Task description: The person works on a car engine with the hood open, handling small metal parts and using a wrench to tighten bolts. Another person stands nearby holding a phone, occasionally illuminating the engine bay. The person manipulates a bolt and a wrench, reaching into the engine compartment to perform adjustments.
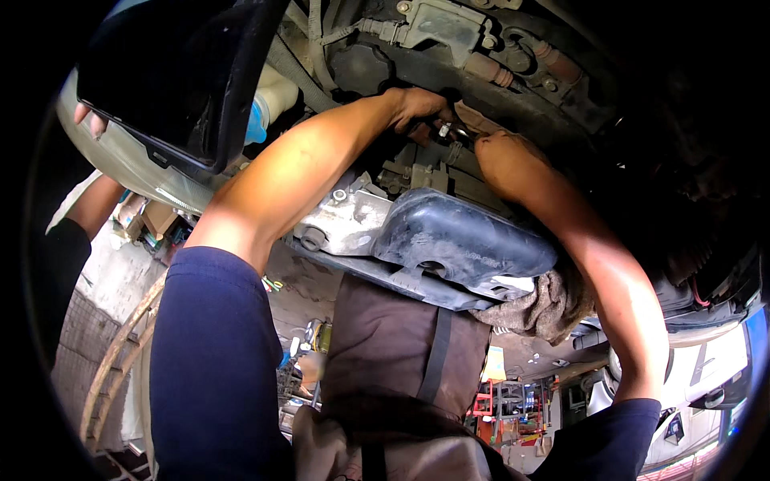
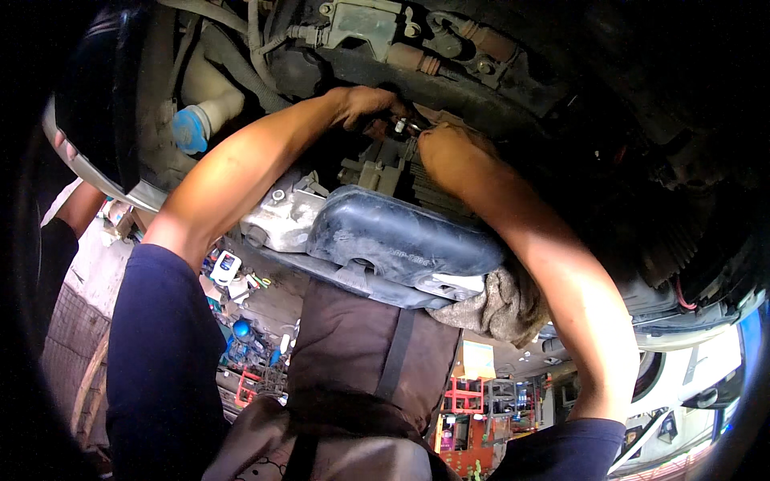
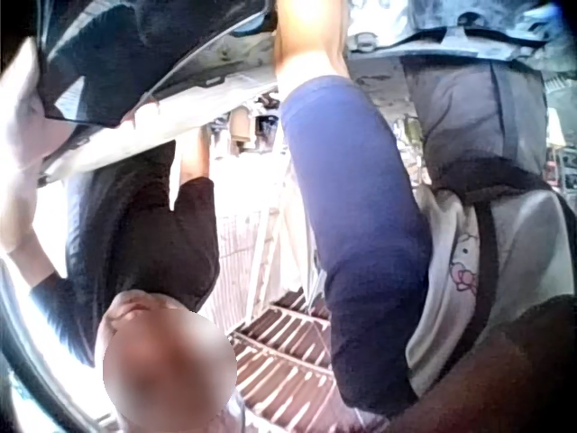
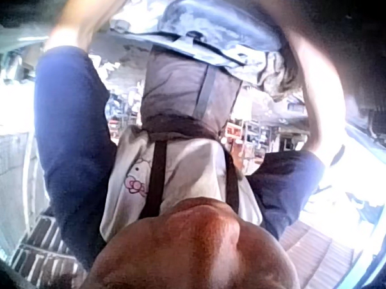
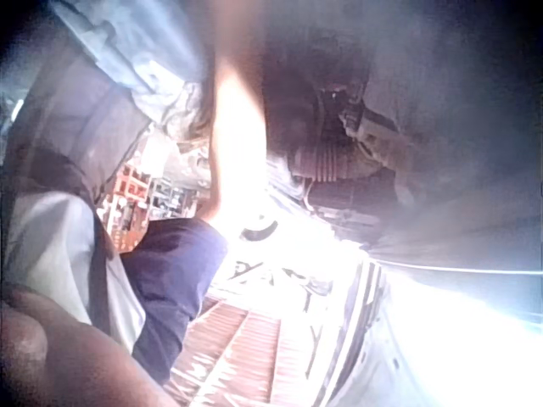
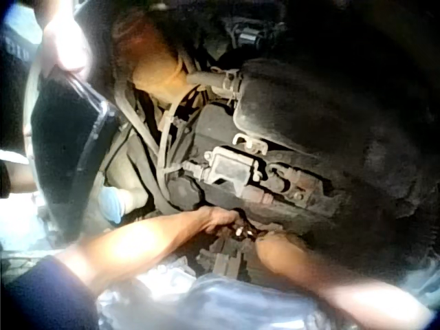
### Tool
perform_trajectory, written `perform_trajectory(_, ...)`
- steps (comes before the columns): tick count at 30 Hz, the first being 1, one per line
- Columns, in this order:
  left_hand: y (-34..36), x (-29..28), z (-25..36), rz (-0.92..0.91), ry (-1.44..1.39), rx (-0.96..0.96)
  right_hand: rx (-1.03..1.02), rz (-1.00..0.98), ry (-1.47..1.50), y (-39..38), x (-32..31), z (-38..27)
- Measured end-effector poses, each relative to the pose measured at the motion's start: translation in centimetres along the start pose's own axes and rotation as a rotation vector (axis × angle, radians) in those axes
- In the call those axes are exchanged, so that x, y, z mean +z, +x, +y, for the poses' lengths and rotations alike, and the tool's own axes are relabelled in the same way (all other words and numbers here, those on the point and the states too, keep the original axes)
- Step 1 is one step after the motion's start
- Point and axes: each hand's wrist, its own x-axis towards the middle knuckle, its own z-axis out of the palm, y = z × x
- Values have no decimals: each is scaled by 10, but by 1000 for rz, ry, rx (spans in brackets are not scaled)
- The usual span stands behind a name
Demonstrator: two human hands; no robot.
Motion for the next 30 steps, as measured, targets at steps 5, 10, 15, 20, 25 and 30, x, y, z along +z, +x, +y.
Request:
perform_trajectory(5,-14,10,3,124,-114,-48,-6,-75,-59,2,-4,-6)
perform_trajectory(10,6,-3,-9,15,-104,6,79,-177,-149,16,6,6)
perform_trajectory(15,10,-6,-11,-17,-120,4,58,-127,-188,23,21,21)
perform_trajectory(20,-2,4,-4,90,-98,-30,-51,-185,-243,32,19,22)
perform_trajectory(25,-7,9,4,24,-135,2,-93,-65,-49,36,26,33)
perform_trajectory(30,-4,5,-4,23,-169,11,-186,15,4,17,3,12)
